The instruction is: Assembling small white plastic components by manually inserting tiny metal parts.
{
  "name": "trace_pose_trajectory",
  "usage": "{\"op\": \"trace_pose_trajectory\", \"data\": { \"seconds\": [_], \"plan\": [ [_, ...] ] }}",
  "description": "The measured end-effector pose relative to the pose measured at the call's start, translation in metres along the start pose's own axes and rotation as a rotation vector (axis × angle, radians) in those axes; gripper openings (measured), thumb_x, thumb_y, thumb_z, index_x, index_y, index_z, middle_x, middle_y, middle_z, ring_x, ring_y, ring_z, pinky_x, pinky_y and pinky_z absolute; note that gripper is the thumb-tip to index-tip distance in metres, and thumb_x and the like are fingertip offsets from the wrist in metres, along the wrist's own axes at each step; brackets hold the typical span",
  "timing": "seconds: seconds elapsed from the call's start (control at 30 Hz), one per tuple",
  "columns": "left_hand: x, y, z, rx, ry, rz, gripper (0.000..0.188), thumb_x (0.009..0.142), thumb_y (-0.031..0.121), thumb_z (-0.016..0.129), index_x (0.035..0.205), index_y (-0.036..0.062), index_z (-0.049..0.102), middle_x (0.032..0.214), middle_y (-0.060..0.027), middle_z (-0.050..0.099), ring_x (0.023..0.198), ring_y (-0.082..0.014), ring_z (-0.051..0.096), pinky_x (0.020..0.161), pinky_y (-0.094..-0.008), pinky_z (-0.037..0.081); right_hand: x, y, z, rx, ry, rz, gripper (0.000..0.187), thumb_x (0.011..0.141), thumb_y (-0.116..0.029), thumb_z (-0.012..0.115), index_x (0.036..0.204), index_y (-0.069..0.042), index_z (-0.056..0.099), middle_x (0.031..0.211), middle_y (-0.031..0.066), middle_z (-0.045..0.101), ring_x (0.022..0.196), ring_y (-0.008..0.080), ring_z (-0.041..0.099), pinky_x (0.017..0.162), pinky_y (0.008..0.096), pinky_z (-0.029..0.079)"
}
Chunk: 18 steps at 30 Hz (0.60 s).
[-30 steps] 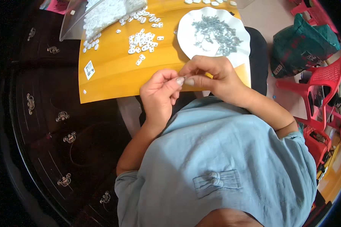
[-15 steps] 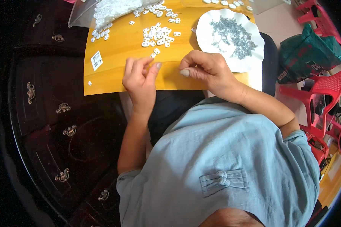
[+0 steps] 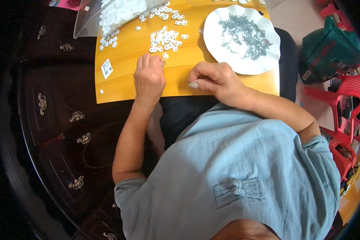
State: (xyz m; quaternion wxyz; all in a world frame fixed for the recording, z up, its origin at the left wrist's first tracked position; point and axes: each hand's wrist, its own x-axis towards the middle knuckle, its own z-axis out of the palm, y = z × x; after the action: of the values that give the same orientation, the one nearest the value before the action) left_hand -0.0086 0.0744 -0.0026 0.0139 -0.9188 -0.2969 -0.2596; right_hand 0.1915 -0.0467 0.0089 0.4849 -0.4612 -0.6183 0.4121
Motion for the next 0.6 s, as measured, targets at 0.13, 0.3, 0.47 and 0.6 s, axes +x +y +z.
{"op": "trace_pose_trajectory", "data": {
  "seconds": [0.13, 0.3, 0.47, 0.6],
  "plan": [
    [-0.003, 0.0, 0.002, -0.018, 0.05, -0.05, 0.009, 0.081, -0.003, 0.061, 0.086, 0.0022, 0.055, 0.082, -0.0158, 0.054, 0.08, -0.0368, 0.054, 0.069, -0.0446, 0.045, -0.003, 0.004, 0.001, 0.032, 0.002, -0.004, 0.005, 0.088, -0.002, 0.066, 0.091, 0.0, 0.062, 0.076, 0.0059, 0.062, 0.069, 0.013, 0.057, 0.064, 0.0261, 0.048],
    [-0.013, 0.004, 0.001, -0.149, 0.129, -0.201, 0.006, 0.085, -0.002, 0.06, 0.087, 0.0008, 0.055, 0.081, -0.0145, 0.055, 0.072, -0.0327, 0.055, 0.067, -0.04, 0.046, -0.002, 0.001, 0.0, 0.002, -0.02, -0.01, 0.006, 0.088, -0.003, 0.066, 0.089, 0.0, 0.062, 0.075, 0.0045, 0.061, 0.068, 0.0121, 0.056, 0.063, 0.0263, 0.046],
    [-0.017, 0.026, -0.01, -0.941, 0.227, -0.717, 0.004, 0.091, 0.001, 0.058, 0.093, -0.0011, 0.055, 0.08, -0.0101, 0.056, 0.065, -0.0182, 0.05, 0.063, -0.0314, 0.044, 0.0, 0.0, 0.004, 0.272, 0.01, 0.189, 0.005, 0.093, -0.007, 0.062, 0.092, -0.002, 0.06, 0.075, 0.0025, 0.061, 0.069, 0.0107, 0.056, 0.064, 0.0234, 0.047],
    [-0.015, 0.055, -0.026, -0.869, 0.263, -0.671, 0.004, 0.091, 0.001, 0.058, 0.095, -0.0008, 0.056, 0.082, -0.0115, 0.057, 0.067, -0.0204, 0.052, 0.063, -0.032, 0.045, 0.017, -0.027, 0.009, 0.736, 0.045, 0.535, 0.006, 0.096, -0.01, 0.058, 0.094, -0.004, 0.058, 0.074, 0.003, 0.06, 0.069, 0.0105, 0.06, 0.06, 0.0208, 0.047]
  ]
}}
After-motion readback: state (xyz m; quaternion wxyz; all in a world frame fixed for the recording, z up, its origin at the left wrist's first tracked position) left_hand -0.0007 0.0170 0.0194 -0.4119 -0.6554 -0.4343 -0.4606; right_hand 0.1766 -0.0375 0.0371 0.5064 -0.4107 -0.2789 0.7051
